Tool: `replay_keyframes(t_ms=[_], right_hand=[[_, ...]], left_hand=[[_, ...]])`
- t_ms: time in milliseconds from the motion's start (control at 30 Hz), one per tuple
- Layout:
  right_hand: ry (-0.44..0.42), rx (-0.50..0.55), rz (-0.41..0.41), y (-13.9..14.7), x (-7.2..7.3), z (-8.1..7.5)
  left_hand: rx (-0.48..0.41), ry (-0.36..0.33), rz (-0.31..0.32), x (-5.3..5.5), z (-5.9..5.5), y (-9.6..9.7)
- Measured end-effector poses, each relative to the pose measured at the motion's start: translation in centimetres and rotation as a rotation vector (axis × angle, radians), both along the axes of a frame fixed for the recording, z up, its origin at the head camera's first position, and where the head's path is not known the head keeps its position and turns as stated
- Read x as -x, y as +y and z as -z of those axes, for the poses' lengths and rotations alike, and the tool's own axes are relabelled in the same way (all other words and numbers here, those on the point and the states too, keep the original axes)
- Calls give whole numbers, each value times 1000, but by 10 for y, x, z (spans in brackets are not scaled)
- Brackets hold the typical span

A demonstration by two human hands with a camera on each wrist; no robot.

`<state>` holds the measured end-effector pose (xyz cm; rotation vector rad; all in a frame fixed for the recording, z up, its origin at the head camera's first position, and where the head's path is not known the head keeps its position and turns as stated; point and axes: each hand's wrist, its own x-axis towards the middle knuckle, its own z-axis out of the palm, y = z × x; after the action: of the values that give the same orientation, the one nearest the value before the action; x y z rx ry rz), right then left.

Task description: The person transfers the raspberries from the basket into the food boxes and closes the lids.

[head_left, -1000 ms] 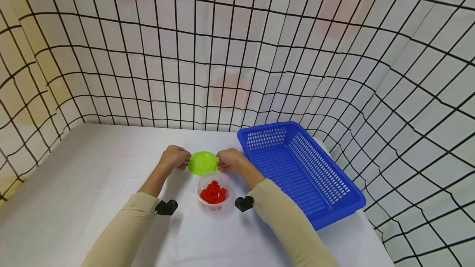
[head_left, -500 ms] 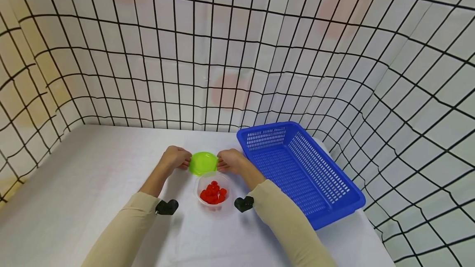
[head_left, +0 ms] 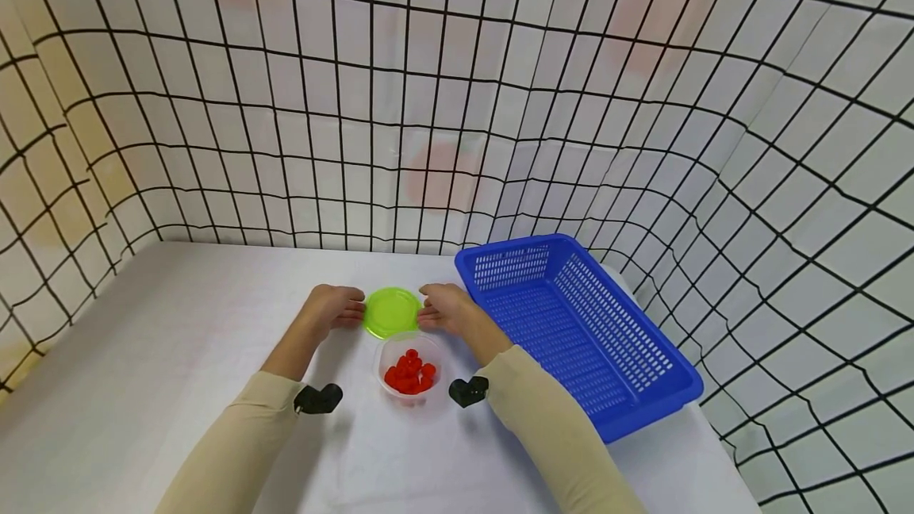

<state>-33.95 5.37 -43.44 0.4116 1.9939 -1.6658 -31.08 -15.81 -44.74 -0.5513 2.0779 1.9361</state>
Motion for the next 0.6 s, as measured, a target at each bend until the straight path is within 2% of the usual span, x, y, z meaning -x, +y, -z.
replay_keyframes(t_ms=[133, 233, 400, 600], right_hand=[[-1, 48, 2, -3, -1, -2], [-4, 105, -2, -5, -3, -9], [11, 182, 2, -6, -7, -25], [74, 218, -26, -2, -12, -40]], left_hand=[[-80, 15, -24, 0, -2, -2], [-100, 30, -21, -1, -6, -4], [-125, 68, 17, -5, -16, -8], [-202, 142, 83, -13, -28, -17]])
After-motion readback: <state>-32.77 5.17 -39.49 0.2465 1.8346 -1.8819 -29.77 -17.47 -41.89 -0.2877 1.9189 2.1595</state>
